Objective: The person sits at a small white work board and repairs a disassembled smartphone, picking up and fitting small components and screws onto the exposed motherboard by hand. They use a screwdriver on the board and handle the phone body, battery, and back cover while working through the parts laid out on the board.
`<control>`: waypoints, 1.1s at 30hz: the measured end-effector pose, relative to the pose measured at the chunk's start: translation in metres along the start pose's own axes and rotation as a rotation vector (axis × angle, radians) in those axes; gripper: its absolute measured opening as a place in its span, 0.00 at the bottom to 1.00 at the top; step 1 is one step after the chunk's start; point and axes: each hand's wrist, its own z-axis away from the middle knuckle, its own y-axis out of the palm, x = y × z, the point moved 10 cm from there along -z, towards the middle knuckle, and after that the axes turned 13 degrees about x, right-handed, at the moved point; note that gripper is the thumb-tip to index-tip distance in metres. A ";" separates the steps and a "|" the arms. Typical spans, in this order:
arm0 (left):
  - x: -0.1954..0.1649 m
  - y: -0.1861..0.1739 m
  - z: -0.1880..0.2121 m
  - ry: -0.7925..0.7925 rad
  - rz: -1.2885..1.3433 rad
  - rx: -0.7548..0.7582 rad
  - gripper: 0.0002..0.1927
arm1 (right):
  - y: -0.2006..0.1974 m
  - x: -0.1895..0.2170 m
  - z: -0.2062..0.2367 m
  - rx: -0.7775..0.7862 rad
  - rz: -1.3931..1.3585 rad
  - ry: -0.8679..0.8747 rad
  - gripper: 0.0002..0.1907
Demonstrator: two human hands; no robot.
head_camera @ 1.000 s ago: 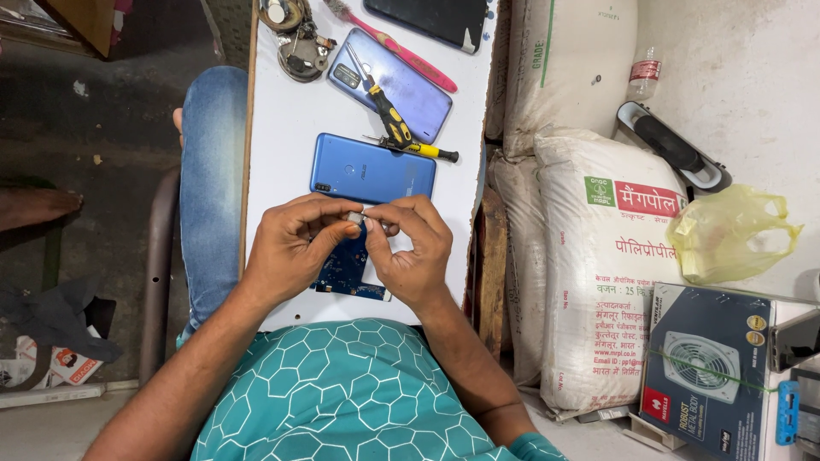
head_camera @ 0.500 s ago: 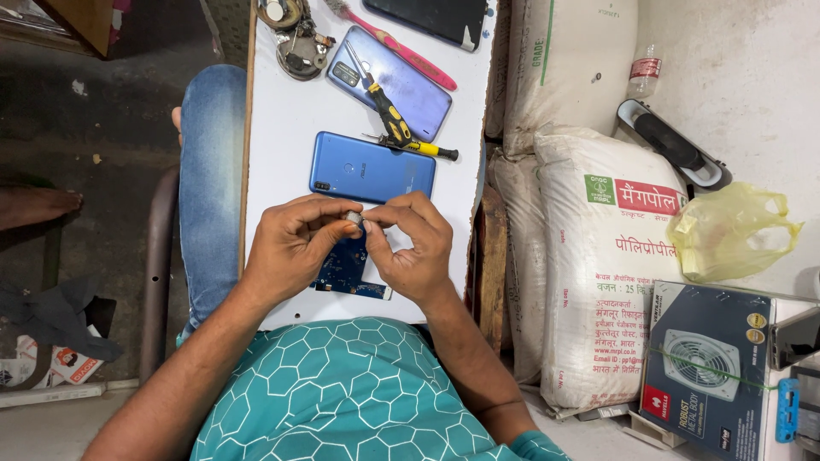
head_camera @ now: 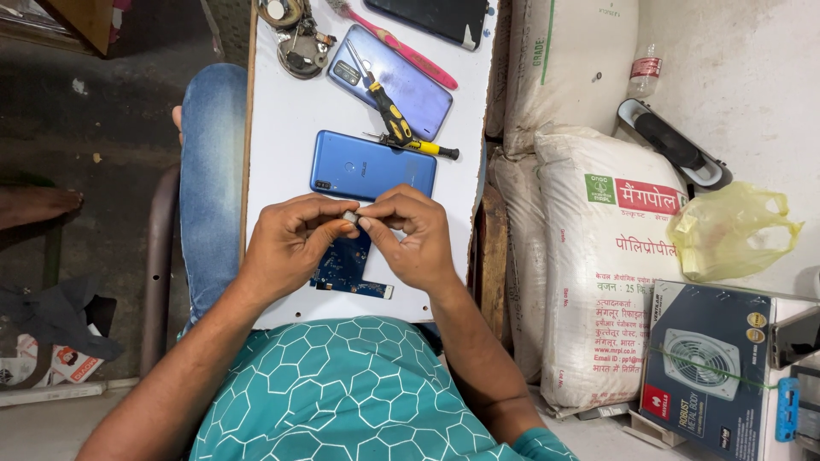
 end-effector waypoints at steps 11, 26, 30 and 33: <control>0.030 -0.014 0.004 0.010 0.254 -0.104 0.09 | 0.001 -0.017 0.004 -0.043 -0.355 -0.053 0.03; 0.027 -0.001 0.006 -0.077 0.372 -0.085 0.11 | 0.004 0.002 0.007 -0.124 -0.145 -0.094 0.05; 0.031 -0.001 0.007 -0.111 0.390 -0.098 0.10 | 0.005 -0.001 0.006 -0.113 -0.170 -0.088 0.04; 0.037 -0.001 0.007 -0.124 0.409 -0.098 0.09 | 0.005 -0.006 0.007 -0.116 -0.187 -0.072 0.04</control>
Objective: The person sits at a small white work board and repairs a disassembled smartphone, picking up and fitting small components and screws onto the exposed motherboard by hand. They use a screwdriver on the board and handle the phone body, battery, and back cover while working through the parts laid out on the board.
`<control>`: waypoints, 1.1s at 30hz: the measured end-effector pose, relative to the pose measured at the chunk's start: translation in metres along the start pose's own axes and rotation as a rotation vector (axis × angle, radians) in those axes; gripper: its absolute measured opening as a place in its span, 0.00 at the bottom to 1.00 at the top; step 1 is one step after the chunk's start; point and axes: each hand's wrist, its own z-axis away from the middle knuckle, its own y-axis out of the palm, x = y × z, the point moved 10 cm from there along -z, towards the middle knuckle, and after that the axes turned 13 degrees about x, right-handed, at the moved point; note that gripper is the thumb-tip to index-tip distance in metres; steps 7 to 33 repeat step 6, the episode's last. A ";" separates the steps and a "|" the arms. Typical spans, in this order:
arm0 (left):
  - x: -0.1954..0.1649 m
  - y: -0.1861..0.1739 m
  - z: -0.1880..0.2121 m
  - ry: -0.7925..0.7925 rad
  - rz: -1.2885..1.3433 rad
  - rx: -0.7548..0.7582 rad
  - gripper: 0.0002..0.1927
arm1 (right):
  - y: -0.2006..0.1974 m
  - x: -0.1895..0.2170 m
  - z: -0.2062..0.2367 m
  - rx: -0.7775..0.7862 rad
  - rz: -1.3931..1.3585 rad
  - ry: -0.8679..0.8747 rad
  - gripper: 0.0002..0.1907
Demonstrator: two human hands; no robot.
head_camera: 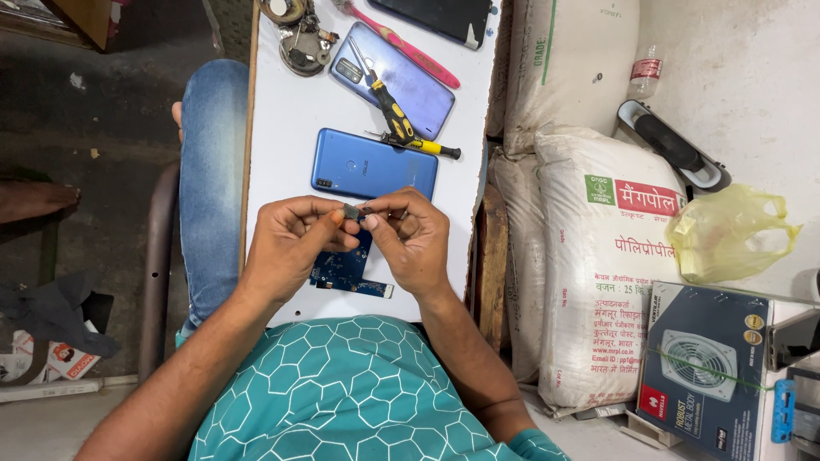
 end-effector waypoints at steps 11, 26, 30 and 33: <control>-0.004 -0.012 -0.001 0.042 -0.153 -0.033 0.09 | -0.002 -0.003 0.001 -0.004 0.011 0.002 0.04; -0.004 -0.012 -0.001 0.042 -0.153 -0.033 0.09 | -0.002 -0.003 0.001 -0.004 0.011 0.002 0.04; -0.004 -0.012 -0.001 0.042 -0.153 -0.033 0.09 | -0.002 -0.003 0.001 -0.004 0.011 0.002 0.04; -0.004 -0.012 -0.001 0.042 -0.153 -0.033 0.09 | -0.002 -0.003 0.001 -0.004 0.011 0.002 0.04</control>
